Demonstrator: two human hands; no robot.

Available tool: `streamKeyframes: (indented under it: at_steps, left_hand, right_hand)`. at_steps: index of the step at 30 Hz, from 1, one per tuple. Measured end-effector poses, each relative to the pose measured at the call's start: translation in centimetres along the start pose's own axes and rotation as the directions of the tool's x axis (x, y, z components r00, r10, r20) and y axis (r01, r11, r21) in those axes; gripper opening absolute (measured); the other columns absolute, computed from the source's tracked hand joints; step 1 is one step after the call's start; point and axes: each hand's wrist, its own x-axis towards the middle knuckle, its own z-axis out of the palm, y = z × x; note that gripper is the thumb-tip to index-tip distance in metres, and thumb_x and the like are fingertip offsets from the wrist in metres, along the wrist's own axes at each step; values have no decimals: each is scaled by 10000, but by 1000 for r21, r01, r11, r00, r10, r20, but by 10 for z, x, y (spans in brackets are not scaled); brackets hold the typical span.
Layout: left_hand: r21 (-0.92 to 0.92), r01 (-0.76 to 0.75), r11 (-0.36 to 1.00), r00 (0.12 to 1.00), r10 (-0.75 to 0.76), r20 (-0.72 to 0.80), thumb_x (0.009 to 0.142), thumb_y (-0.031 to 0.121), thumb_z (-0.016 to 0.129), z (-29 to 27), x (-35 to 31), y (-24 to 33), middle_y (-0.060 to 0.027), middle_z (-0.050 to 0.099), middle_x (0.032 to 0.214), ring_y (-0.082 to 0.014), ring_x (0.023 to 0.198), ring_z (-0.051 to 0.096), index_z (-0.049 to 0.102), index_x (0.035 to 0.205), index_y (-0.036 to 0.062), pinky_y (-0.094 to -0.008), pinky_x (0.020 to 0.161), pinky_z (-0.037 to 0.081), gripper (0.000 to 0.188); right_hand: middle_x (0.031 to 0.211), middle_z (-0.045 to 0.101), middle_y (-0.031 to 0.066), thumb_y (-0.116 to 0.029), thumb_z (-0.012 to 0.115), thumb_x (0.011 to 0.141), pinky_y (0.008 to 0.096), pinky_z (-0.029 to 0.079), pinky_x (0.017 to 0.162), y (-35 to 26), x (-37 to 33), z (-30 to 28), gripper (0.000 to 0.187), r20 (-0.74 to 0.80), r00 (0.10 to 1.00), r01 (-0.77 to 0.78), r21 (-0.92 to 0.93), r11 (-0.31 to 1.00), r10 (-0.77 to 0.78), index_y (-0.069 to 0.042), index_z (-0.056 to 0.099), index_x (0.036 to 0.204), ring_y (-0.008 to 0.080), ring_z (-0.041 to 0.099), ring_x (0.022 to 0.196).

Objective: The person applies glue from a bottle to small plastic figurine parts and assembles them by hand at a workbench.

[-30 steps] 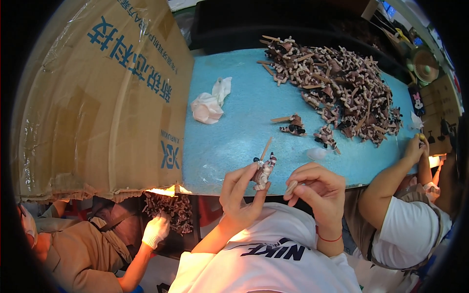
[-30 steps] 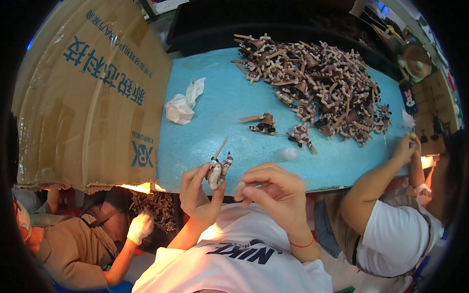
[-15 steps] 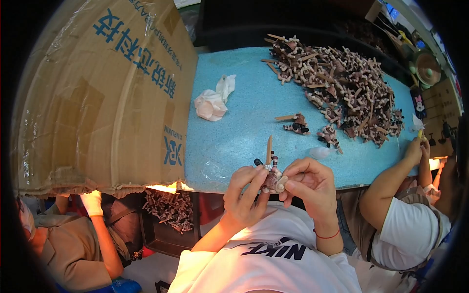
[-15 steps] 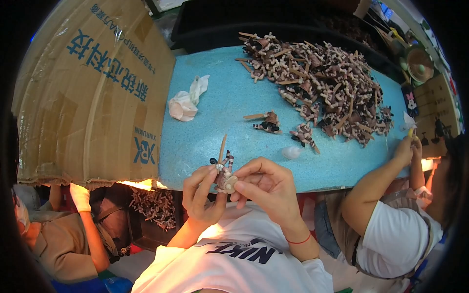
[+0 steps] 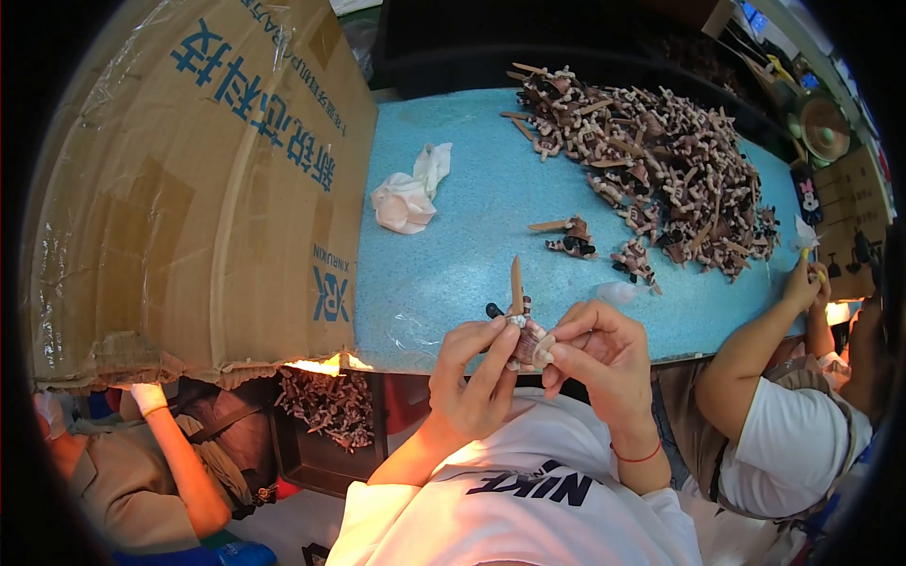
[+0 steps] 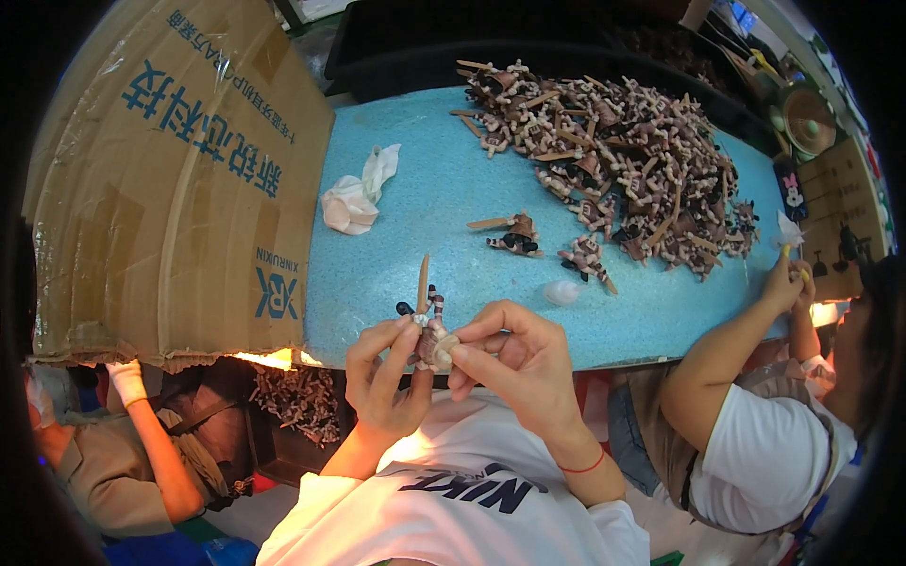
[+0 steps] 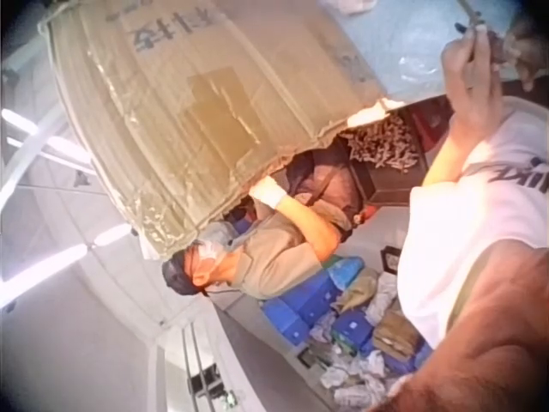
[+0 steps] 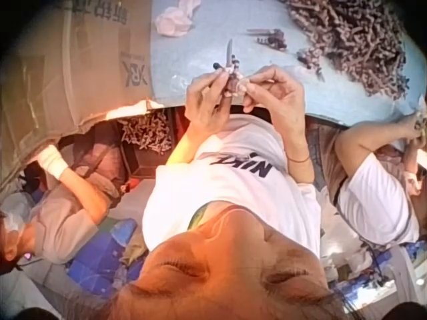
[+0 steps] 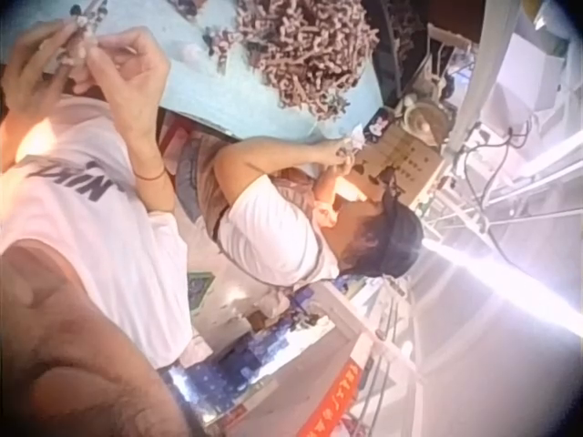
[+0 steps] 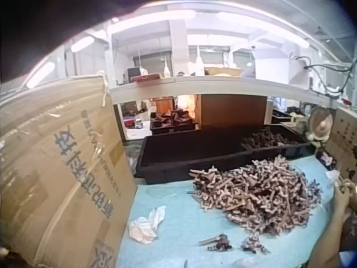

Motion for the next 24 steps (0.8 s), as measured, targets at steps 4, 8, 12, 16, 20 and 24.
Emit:
streamKeyframes:
  at_steps: [4, 8, 12, 16, 20, 24]
  left_hand:
    - [-50, 106, 993, 994, -106, 11, 626, -157, 591, 0, -2, 3, -171, 487, 1085, -291, 903, 579, 560, 1107, -31, -341, 746, 505, 499]
    - [-141, 222, 965, 975, -220, 27, 616, -165, 587, -3, 5, 8, -179, 467, 1124, -295, 964, 561, 563, 1119, -27, -340, 794, 492, 522]
    - [-345, 332, 878, 943, -310, 118, 656, -109, 574, -9, 14, 12, -204, 397, 1210, -302, 1071, 502, 556, 1142, -29, -354, 855, 466, 493]
    - [-410, 324, 853, 946, -290, 145, 674, -80, 547, -11, 15, 10, -222, 378, 1223, -317, 1107, 472, 548, 1159, -25, -366, 893, 441, 488]
    - [-397, 295, 869, 955, -267, 126, 667, -86, 560, -12, 15, 10, -228, 380, 1225, -319, 1091, 482, 560, 1149, -19, -367, 886, 446, 486]
    - [-450, 310, 838, 950, -284, 127, 652, -90, 587, -9, 16, 14, -232, 408, 1204, -316, 1064, 502, 587, 1118, -9, -360, 864, 460, 472]
  right_hand:
    - [823, 598, 141, 55, 566, 813, 260, 553, 546, 5, -1, -3, 83, 27, 999, 31, 11, 999, -31, 71, 515, 877, 161, 625, 669]
    - [827, 587, 135, 66, 564, 808, 265, 561, 564, 9, -2, -2, 82, 37, 997, 72, -23, 997, -71, 70, 512, 872, 174, 630, 694]
    - [857, 567, 139, 86, 556, 801, 284, 574, 617, 13, -2, -3, 87, 33, 993, 113, -32, 993, -112, 73, 515, 877, 194, 628, 742]
    - [914, 541, 150, 112, 548, 789, 296, 579, 669, 13, -2, -1, 102, 61, 986, 160, -86, 983, -155, 92, 518, 885, 207, 616, 818]
    - [930, 529, 146, 131, 547, 774, 294, 578, 683, 10, -5, 0, 113, 65, 983, 178, -140, 974, -170, 102, 530, 883, 208, 606, 849]
    - [943, 534, 144, 145, 549, 755, 273, 569, 692, 5, -7, -4, 122, 72, 978, 207, -204, 957, -196, 103, 554, 870, 191, 603, 840]
